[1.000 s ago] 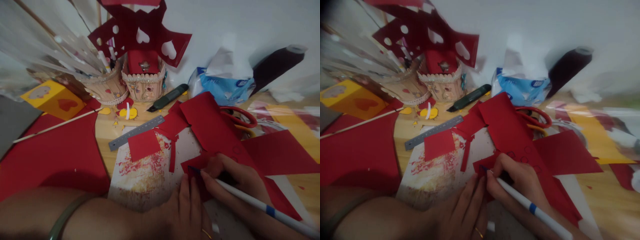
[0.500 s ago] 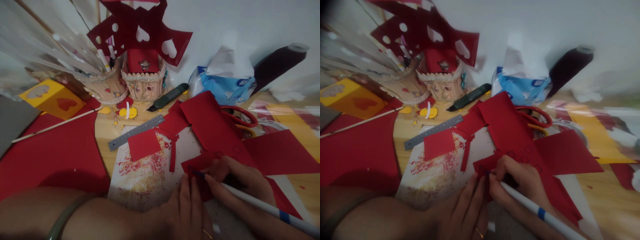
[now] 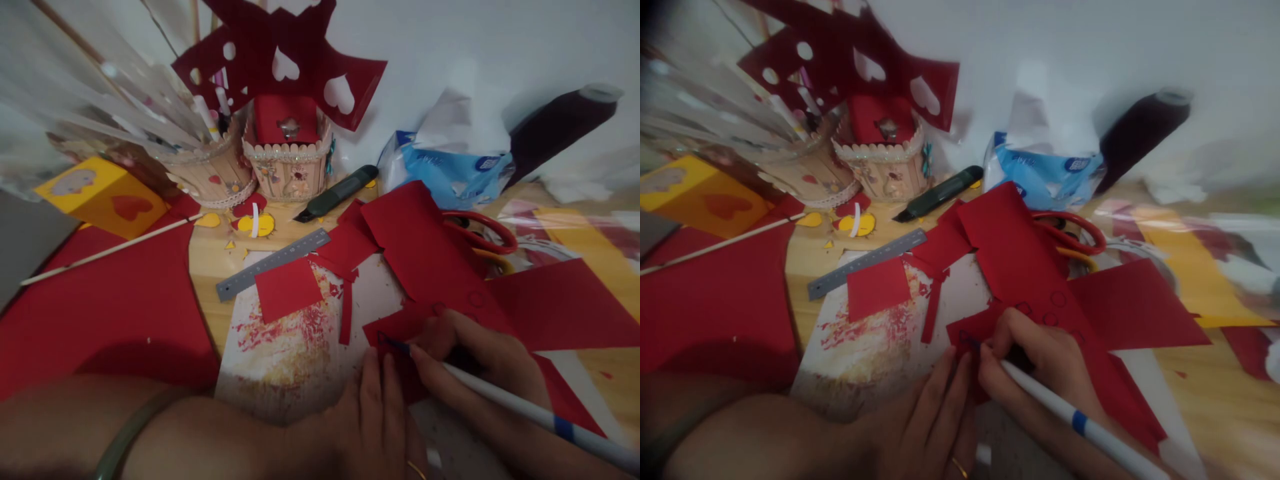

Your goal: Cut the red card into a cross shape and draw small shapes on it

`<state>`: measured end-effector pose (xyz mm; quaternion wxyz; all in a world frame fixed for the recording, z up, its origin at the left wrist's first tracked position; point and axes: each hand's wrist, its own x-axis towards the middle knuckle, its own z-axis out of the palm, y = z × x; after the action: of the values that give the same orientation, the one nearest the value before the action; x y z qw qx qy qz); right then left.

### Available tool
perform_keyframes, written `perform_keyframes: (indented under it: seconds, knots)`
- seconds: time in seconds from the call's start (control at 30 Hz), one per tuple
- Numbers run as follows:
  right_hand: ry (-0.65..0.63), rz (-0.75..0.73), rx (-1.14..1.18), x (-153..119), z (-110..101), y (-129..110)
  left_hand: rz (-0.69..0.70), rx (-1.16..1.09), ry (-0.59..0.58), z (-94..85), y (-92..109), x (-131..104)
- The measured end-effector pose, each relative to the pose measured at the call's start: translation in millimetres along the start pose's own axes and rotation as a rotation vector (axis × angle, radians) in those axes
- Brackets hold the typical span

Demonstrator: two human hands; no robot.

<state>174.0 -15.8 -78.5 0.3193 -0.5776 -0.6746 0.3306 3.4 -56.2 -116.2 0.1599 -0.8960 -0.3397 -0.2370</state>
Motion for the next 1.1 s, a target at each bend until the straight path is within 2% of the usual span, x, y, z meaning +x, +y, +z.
perform_keyframes:
  seconds: [0.07,0.17,0.27,0.33,0.37,0.43,0.47,0.57,0.67,0.8,0.93,1.0,1.1]
  knots:
    - [0.024,0.017,-0.005,0,1,0,-0.009,-0.003,0.001,1.7,4,-1]
    - [0.037,0.022,0.042,0,2,1,-0.084,0.008,0.003,8.7,21,-1]
    - [0.059,0.013,0.138,4,-3,1,-0.338,0.058,0.079,14.7,38,2]
    - [0.092,0.043,0.182,7,-9,2,-0.470,0.090,0.107,12.8,36,5]
    - [0.118,0.065,0.189,9,-13,3,-0.396,0.071,0.068,9.7,30,6]
    - [0.165,0.080,0.180,11,-18,5,0.007,0.013,0.006,0.4,9,10]
    - [0.174,0.081,0.170,12,-20,6,0.126,0.017,0.016,-4.6,-3,12]
    - [0.118,0.060,0.116,12,-22,9,0.278,0.009,0.057,-15.3,-28,19]
    - [0.054,0.016,0.063,10,-19,11,0.297,-0.032,0.023,-16.0,-32,24]
    - [0.035,-0.032,0.034,7,-17,11,0.186,-0.059,0.050,-10.1,-24,27]
    - [0.021,-0.030,0.033,7,-17,11,0.200,-0.061,-0.009,-7.8,-26,31]
    - [0.053,-0.011,0.055,8,-19,11,0.216,-0.055,-0.019,-7.8,-28,32]
    - [0.193,0.013,0.106,8,-26,9,0.205,-0.041,0.007,-8.6,-27,31]
